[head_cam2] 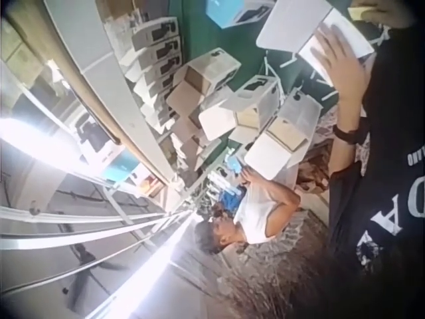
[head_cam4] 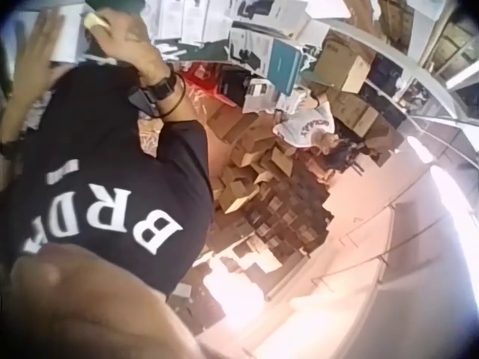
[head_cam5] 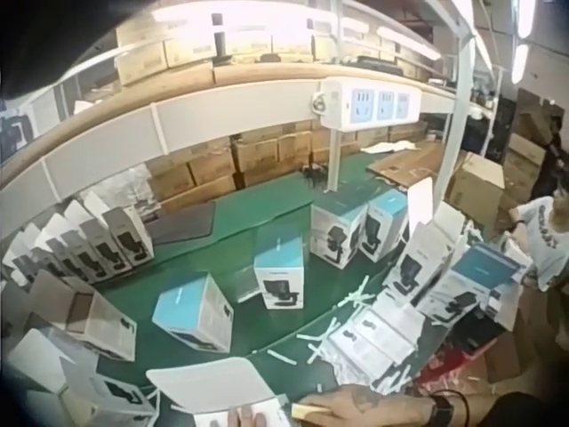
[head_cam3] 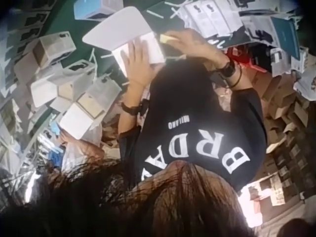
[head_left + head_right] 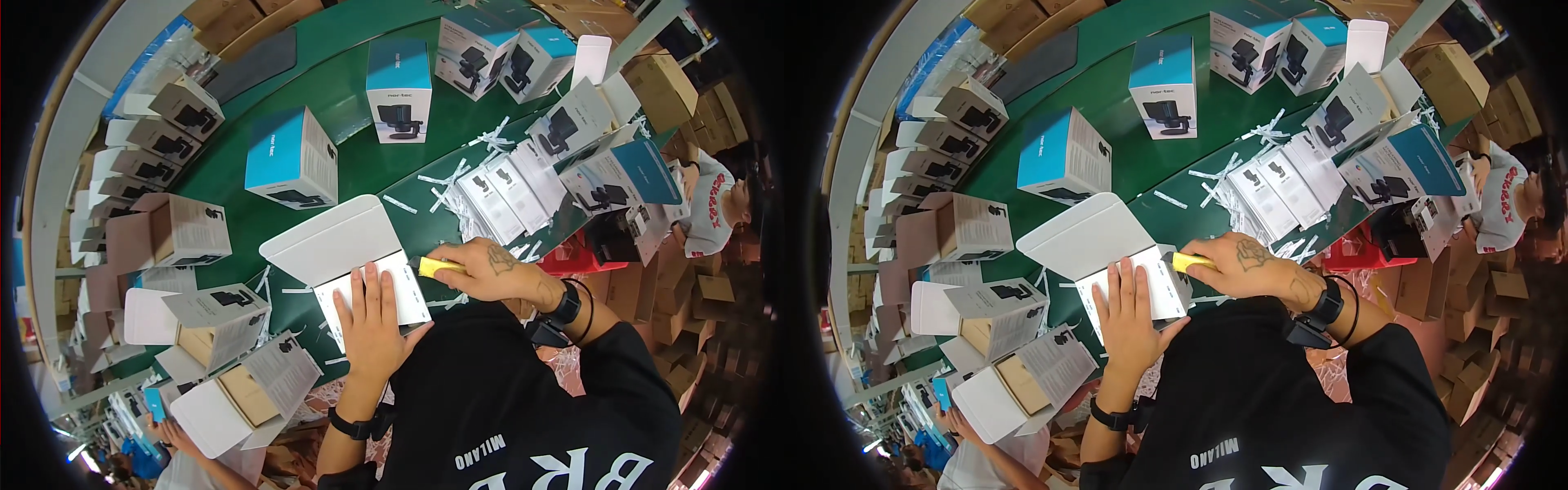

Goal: The person uses a utility knife to cut the tape on a blue box, opens a white box to insert a manual, and then closes the white box.

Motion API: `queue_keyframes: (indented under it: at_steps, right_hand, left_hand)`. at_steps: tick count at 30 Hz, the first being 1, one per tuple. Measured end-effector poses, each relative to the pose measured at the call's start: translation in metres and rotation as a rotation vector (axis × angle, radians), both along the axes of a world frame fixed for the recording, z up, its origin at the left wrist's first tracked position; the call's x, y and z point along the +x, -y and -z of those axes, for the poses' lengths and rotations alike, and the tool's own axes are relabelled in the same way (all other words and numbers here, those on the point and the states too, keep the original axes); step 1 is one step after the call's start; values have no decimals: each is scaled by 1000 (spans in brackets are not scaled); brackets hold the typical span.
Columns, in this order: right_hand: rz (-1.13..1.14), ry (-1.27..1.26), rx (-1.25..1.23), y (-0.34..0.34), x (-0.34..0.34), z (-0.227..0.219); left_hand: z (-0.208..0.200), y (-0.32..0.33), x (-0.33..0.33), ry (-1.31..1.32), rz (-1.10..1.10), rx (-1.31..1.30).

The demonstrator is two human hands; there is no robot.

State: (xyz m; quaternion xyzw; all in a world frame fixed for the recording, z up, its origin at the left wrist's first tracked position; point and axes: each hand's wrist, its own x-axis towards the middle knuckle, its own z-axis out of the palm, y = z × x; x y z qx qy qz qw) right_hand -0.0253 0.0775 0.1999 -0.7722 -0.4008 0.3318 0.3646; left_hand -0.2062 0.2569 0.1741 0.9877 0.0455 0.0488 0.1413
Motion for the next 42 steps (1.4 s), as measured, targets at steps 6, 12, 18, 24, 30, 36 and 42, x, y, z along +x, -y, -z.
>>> queue_keyframes:
  at_steps: [6, 12, 18, 24, 30, 36, 42]
  right_hand:
    - [-116, 61, -48, 6, 5, 13]
    - [93, -315, -117, 4, 7, -8]
    - [-1, -218, -40, -3, 11, 4]
    - [-4, -507, -155, -8, 21, 14]
    - [-147, -429, -114, -25, 25, 13]
    - [-299, 404, -206, -34, 4, -7]
    - [-520, -869, -308, 49, 26, -6]
  left_hand:
    - [-1, -4, -1, 2, 2, 3]
    - [3, -3, -1, 14, 1, -3]
    - [5, -5, -2, 19, -6, -21]
    - [1, -6, -1, 5, 7, -23]
    - [4, -5, 0, 12, 12, -26]
    - [5, -3, -6, 45, -23, -35]
    - [15, -7, -10, 242, -33, -48]
